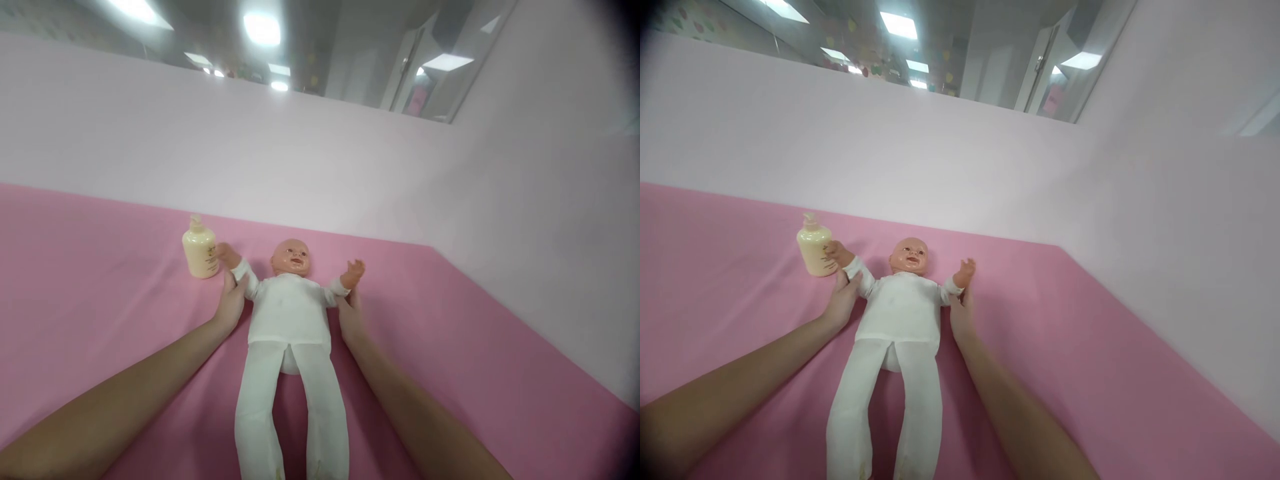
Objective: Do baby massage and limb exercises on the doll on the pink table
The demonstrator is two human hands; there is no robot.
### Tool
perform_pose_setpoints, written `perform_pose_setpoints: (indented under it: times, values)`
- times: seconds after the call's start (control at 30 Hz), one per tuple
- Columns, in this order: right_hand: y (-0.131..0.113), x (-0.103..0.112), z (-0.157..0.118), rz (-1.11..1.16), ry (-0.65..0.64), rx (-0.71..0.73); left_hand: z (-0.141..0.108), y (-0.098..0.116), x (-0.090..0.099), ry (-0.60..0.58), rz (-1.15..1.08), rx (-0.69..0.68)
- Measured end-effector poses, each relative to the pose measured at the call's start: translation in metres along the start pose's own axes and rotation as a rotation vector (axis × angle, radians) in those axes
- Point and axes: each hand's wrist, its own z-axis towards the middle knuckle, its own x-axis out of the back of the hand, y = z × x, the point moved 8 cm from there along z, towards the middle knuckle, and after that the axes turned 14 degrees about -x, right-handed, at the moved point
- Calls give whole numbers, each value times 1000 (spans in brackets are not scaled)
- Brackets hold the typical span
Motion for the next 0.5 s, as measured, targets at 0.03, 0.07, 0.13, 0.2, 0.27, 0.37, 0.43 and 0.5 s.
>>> perform_pose_setpoints:
  times: [0.03, 0.07, 0.13, 0.2, 0.27, 0.37, 0.43, 0.5]
  values:
    - [0, -5, -1, -8, -49, -14, -1, 5, -6, -65, 38, -31]
    - [-1, -10, -3, -34, -104, -12, -2, 10, -14, -144, 85, -66]
    - [-5, -19, -7, -126, -197, 48, -4, 19, -28, -310, 185, -153]
    - [-10, -24, -11, -205, -247, 134, -7, 25, -39, -431, 252, -244]
    - [-12, -25, -13, -232, -248, 169, -9, 28, -41, -468, 256, -270]
    - [-9, -21, -12, -173, -211, 125, -9, 24, -35, -407, 202, -196]
    - [-7, -16, -10, -82, -161, 91, -9, 22, -30, -344, 170, -172]
    - [-5, -10, -7, 18, -106, 59, -7, 21, -24, -273, 144, -180]
